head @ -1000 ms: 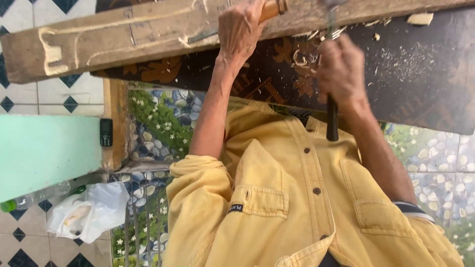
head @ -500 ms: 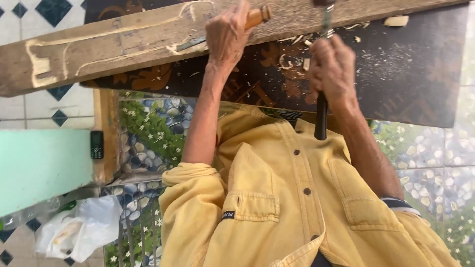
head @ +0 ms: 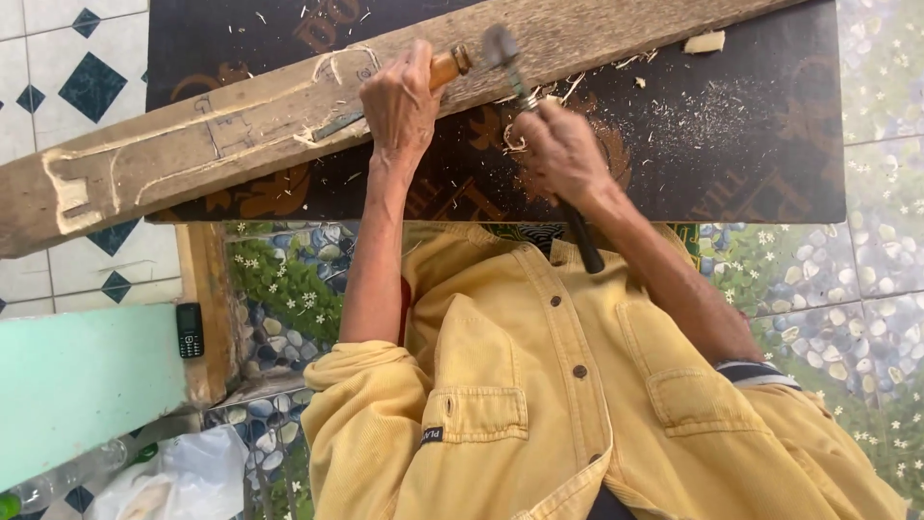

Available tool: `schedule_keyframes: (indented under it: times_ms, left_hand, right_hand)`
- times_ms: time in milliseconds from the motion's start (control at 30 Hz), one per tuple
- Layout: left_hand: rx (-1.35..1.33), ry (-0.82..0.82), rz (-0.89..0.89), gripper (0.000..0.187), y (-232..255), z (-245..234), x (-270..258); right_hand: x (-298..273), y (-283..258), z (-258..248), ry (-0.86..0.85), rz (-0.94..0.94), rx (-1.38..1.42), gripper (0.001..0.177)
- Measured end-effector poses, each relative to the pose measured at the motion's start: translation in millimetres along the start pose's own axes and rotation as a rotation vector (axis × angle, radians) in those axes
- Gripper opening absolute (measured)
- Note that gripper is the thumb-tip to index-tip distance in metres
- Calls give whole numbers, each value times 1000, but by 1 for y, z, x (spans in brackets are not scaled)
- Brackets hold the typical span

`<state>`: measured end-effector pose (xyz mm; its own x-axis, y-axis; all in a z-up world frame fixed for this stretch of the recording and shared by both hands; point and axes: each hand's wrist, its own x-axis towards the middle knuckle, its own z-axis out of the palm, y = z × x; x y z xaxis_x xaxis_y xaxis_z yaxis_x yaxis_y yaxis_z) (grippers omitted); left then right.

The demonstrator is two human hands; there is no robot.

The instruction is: Carving a wooden plank using a hammer and chisel to create a specific shape.

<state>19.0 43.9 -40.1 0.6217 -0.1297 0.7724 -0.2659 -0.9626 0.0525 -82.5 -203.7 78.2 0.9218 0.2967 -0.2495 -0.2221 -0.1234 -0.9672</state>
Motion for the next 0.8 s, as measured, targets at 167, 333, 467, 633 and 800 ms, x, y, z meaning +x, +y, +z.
schedule_keyframes:
  times_ms: [167,333,467,633,800]
  left_hand:
    - [8,-172,51,42,-1,-23,15]
    - [-207,-425,140,95,-17,-32,29]
    - [-271,-648,173,116,-23,-63,49]
    - [-277,-715,150,101,-37,-58,47]
    - [-275,-662,179,106,-36,-52,43]
  right_hand:
    - [-9,7,-44,84,-72,34,20]
    - [-18,14,-64,106,-80,79,28]
    - [-19,28,-72,110,-128,53,23]
    - [-21,23,-81,84,-208,-13,23]
    - [-29,36,-115,133,-142,-8,20]
